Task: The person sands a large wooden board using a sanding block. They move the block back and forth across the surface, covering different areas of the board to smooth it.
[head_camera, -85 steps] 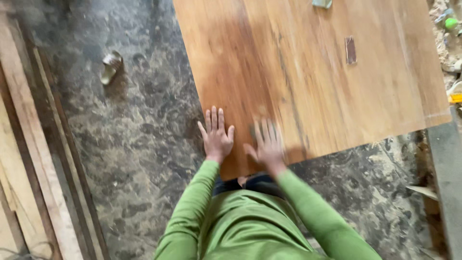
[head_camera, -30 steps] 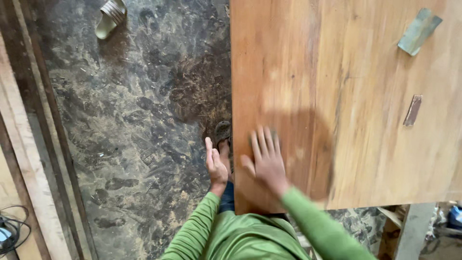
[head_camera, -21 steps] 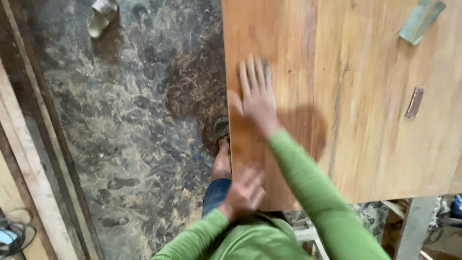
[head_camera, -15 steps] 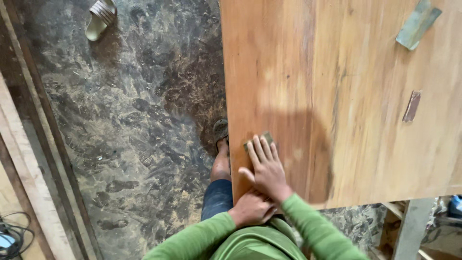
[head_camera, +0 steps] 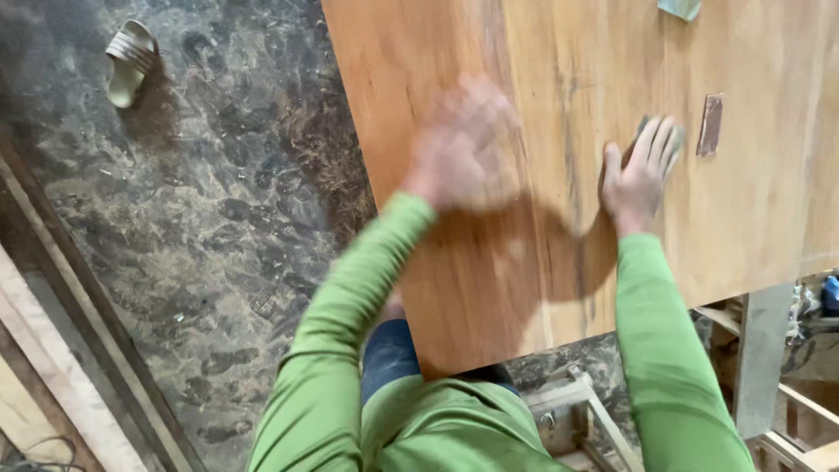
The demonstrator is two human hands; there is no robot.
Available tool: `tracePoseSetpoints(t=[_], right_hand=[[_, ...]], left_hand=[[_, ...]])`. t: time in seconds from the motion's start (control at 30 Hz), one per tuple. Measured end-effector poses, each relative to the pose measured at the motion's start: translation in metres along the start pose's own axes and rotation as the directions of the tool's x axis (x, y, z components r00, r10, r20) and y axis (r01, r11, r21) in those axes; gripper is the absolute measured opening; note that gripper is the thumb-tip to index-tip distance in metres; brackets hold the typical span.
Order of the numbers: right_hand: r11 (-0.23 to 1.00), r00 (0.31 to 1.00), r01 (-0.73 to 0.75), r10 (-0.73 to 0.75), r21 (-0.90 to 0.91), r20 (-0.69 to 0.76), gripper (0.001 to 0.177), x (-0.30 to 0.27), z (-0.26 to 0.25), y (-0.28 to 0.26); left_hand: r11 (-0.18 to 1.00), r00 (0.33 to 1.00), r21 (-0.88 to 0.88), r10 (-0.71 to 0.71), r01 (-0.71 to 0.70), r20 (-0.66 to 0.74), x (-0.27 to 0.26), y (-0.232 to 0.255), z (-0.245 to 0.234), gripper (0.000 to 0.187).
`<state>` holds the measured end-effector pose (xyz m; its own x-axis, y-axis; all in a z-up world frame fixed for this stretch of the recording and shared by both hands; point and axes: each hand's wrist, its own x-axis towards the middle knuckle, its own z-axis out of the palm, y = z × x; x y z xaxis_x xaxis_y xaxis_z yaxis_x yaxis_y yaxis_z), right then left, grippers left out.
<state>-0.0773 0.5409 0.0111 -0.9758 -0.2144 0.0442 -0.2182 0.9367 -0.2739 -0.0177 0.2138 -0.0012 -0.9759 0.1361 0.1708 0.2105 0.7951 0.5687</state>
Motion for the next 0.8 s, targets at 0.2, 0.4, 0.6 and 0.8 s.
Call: tracePoseSetpoints(t=[0.2,0.4,0.6,0.8], right_hand=[[0.988,0.972,0.137,-0.12,-0.076,0.2,0.082,-0.157,-0.022,-0.069],[0.892,0.873,0.452,-0.447,0.022,0.196,0.098,-0.18,0.006,-0.145],[0.928,0.928,0.363,-0.368,0.084,0.056,0.092,0.023,0.07,-0.2],[0.923,0.904,0.383,-0.384,0.042,0.188,0.096,-0.151,0.022,-0.177]], left_hand=[[0.46,0.493,0.257,-0.866,0.85,-0.078,-0.027,-0.151,-0.133,0.081],[0.586,0.561,-0.004,-0.778,0.81,-0.283,-0.171,-0.09,-0.09,0.075],[0.821,0.808,0.038,-0.55,0.569,-0.211,-0.149,0.017,0.005,0.083],[0.846,0.826,-0.03,-0.526,0.532,-0.201,-0.143,0.021,-0.003,0.089]])
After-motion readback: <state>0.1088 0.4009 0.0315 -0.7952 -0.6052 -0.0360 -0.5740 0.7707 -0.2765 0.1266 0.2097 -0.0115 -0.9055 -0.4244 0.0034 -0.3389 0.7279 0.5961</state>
